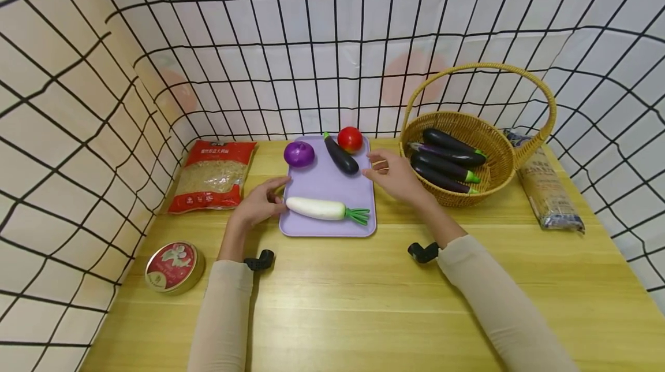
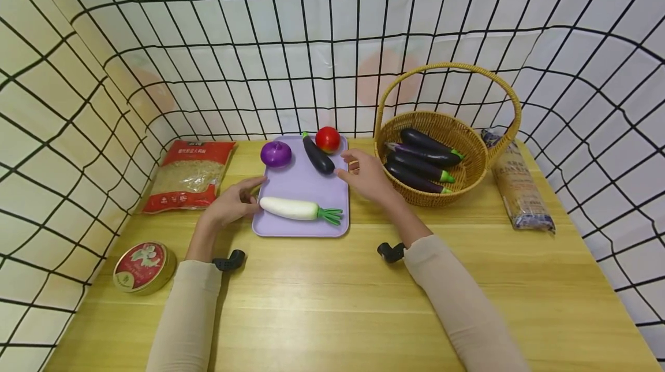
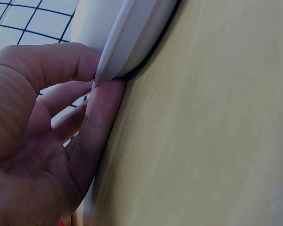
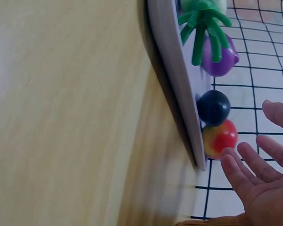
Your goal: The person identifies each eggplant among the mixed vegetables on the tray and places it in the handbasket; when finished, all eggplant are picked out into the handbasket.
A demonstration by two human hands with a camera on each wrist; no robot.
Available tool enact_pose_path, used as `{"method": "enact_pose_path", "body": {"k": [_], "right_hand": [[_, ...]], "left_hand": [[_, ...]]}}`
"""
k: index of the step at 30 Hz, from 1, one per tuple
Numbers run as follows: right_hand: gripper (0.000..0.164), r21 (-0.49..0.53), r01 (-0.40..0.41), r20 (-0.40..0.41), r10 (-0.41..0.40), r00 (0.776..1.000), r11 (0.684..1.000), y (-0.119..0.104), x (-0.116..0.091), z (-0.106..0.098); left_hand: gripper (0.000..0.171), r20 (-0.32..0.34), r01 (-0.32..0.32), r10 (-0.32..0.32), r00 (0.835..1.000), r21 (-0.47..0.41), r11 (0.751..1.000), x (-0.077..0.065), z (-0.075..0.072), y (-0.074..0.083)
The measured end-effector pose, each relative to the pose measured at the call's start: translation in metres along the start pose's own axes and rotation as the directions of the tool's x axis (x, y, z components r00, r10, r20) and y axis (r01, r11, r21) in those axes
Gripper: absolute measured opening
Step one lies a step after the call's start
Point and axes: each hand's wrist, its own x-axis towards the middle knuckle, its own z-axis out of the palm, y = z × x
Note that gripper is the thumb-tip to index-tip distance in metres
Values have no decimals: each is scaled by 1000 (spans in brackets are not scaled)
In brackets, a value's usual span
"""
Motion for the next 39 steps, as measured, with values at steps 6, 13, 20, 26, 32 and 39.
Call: {"method": "enact_pose_path", "body": {"k": [6, 13, 20, 26, 32, 39], "right_hand": [[57, -4, -23, 9, 23, 1000, 1000, 6, 9, 8], [60, -3, -57, 24, 57, 998, 998, 6, 16, 15], [61, -3, -98, 17, 98, 995, 995, 4, 21, 22], [62, -19, -85, 15, 85, 996, 996, 6, 34, 33], [60, -41, -69, 1, 69, 998, 997, 4, 44, 41], [59, -82, -67, -12, 66, 998, 994, 5, 48, 46]], "left_hand": [[80, -12, -15, 15, 1000, -8, 1000, 1, 0, -5], [80, -28, -28, 28, 999, 1, 1000, 0, 1, -7], [78, -38, -21, 22, 999, 17, 1000, 0, 2, -8], [80, -28, -26, 26, 999, 1, 1000, -2, 0, -4], [79, -30, -24, 24, 999, 9, 1000, -2, 1, -5], [78, -37, -24, 25, 999, 18, 1000, 0, 2, -8]]}}
